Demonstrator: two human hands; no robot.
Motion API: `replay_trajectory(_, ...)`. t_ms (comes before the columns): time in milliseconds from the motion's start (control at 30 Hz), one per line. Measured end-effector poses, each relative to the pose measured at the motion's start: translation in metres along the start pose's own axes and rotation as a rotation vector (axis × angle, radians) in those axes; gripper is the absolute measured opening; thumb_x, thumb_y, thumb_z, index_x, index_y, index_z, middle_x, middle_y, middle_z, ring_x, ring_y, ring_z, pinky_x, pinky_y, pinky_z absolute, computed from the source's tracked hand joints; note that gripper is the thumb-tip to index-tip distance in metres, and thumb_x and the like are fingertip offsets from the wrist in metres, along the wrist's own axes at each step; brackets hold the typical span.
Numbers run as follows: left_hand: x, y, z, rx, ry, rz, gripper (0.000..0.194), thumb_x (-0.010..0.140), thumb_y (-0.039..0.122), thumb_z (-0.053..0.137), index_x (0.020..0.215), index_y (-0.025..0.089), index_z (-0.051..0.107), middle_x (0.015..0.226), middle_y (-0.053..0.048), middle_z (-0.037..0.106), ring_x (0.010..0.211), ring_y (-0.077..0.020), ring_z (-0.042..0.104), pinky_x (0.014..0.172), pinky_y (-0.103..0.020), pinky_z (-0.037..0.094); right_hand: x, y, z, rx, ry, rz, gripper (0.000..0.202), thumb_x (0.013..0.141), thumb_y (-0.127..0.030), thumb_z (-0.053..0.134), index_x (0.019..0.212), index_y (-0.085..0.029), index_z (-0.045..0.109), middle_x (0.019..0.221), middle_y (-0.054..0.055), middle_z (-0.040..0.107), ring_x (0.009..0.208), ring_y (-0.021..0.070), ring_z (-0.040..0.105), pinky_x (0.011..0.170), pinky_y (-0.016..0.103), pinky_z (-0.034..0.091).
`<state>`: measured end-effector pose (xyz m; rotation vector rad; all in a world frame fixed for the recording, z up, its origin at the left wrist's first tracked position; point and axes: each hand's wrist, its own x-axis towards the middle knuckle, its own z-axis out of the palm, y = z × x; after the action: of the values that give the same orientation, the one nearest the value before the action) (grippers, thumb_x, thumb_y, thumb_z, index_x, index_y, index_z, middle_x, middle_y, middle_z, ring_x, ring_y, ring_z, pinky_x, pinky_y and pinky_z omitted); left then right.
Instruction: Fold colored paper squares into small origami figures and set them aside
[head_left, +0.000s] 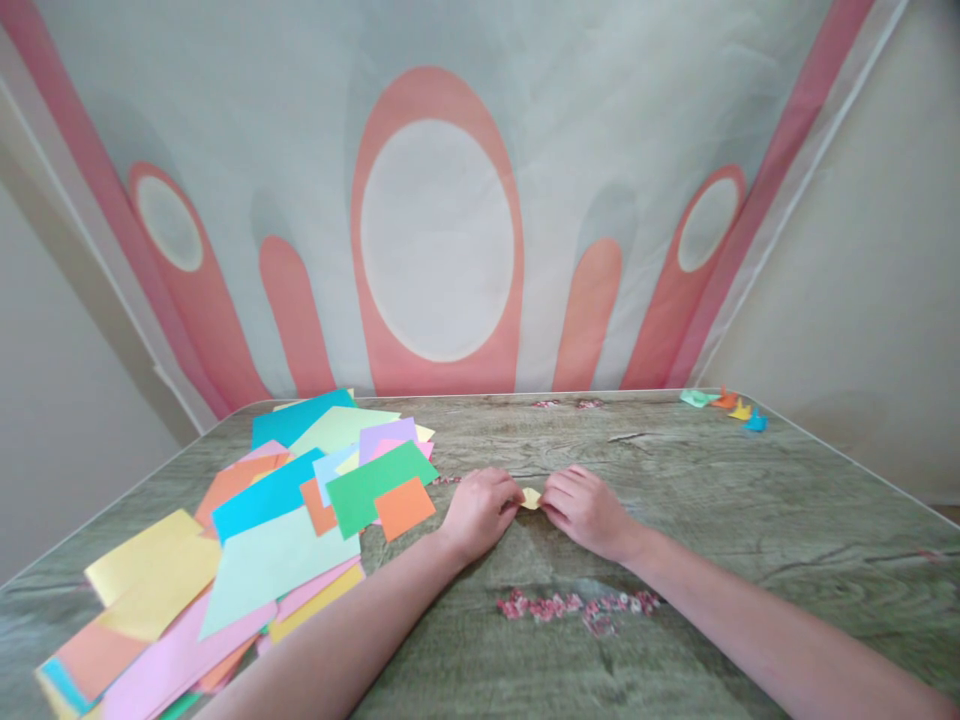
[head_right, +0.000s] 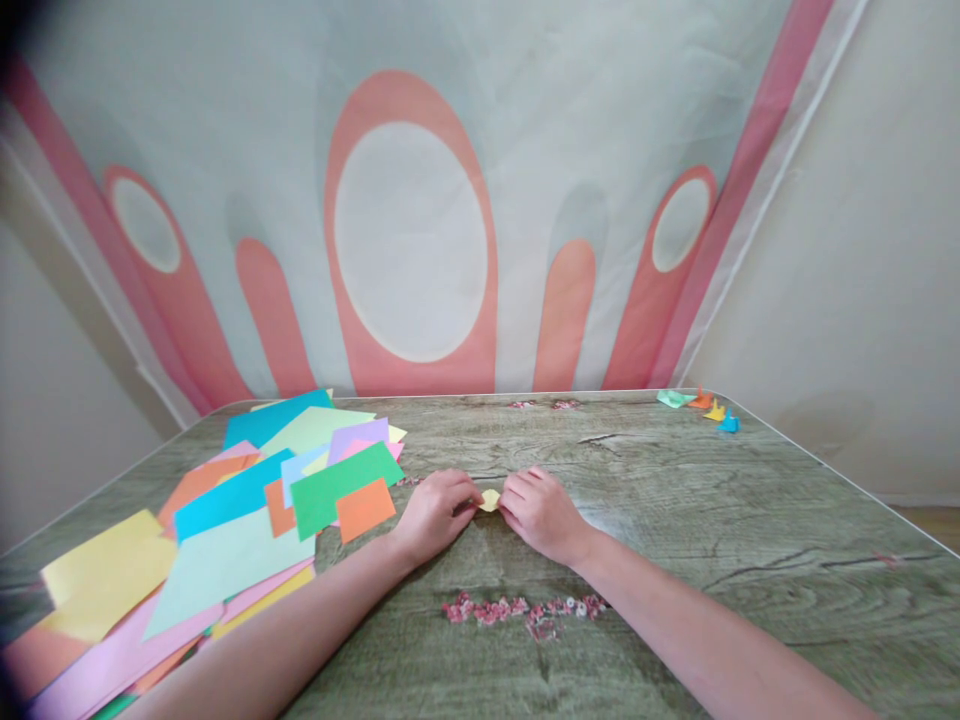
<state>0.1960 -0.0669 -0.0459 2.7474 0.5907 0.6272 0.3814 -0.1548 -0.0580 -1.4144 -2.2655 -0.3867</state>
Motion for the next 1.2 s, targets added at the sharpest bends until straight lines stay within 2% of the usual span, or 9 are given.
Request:
replay_trajectory(200,0.001,-0.001,-0.003,-0.054,-0.052,0.036,0.011,0.08,0.016,0.053,0.079,0.02,0.062,0.081,-0.003,0.061,0.081,-0.0164,0.055,0.074,-0.026,0.04,-0.003,0.002,0.002,0.102,-0.021,0.057,0.016,0.087,-0.019,0.048,0.077,-0.019,0.061,0.076,0.005,0.06,0.075,0.0162,0.052,0.071,0.03,0.036)
replay_trajectory(433,0.001,-0.002,-0.006,-0.158,-0.085,0.058,0.016,0.084,0.028,0.052,0.081,0.02,0.066,0.084,-0.004,0.061,0.082,-0.0162,0.056,0.077,-0.026,0.041,-0.003,0.007,0.001,0.284,0.001,0.105,0.017,0.087,-0.024,0.049,0.079,-0.021,0.064,0.079,0.004,0.06,0.077,0.0165,0.054,0.072,0.03,0.04)
replay_trajectory(600,0.003,-0.007,-0.003,-0.22,-0.064,-0.001,0.019,0.083,0.031,0.053,0.078,0.02,0.067,0.081,-0.003,0.061,0.082,-0.016,0.056,0.078,-0.026,0.041,-0.001,0.012,-0.002,0.436,-0.048,0.184,0.016,0.086,-0.026,0.052,0.079,-0.021,0.066,0.084,0.004,0.058,0.078,0.0159,0.054,0.071,0.029,0.043)
replay_trajectory(833,0.007,-0.015,0.003,-0.326,-0.046,-0.129,0.02,0.079,0.034,0.056,0.073,0.021,0.07,0.083,-0.002,0.062,0.08,-0.0153,0.056,0.078,-0.026,0.042,0.004,0.016,0.0,0.585,-0.072,0.306,0.019,0.083,-0.029,0.055,0.07,-0.019,0.064,0.081,0.003,0.055,0.075,0.0142,0.054,0.069,0.028,0.044)
replay_trajectory(1033,0.009,-0.012,0.009,-0.223,0.01,-0.193,0.019,0.078,0.032,0.056,0.068,0.019,0.067,0.083,-0.003,0.061,0.082,-0.0166,0.056,0.077,-0.027,0.042,0.006,0.016,0.008,0.585,-0.06,0.401,0.02,0.079,-0.024,0.057,0.061,-0.018,0.06,0.08,0.002,0.054,0.073,0.0139,0.054,0.068,0.028,0.044)
replay_trajectory(1200,0.009,-0.01,0.012,-0.113,0.047,-0.193,0.017,0.078,0.029,0.054,0.069,0.018,0.064,0.082,-0.003,0.059,0.081,-0.0169,0.054,0.076,-0.028,0.04,0.007,0.017,0.012,0.551,-0.038,0.457,0.02,0.075,-0.025,0.06,0.056,-0.018,0.057,0.079,0.002,0.053,0.073,0.0145,0.053,0.069,0.03,0.043)
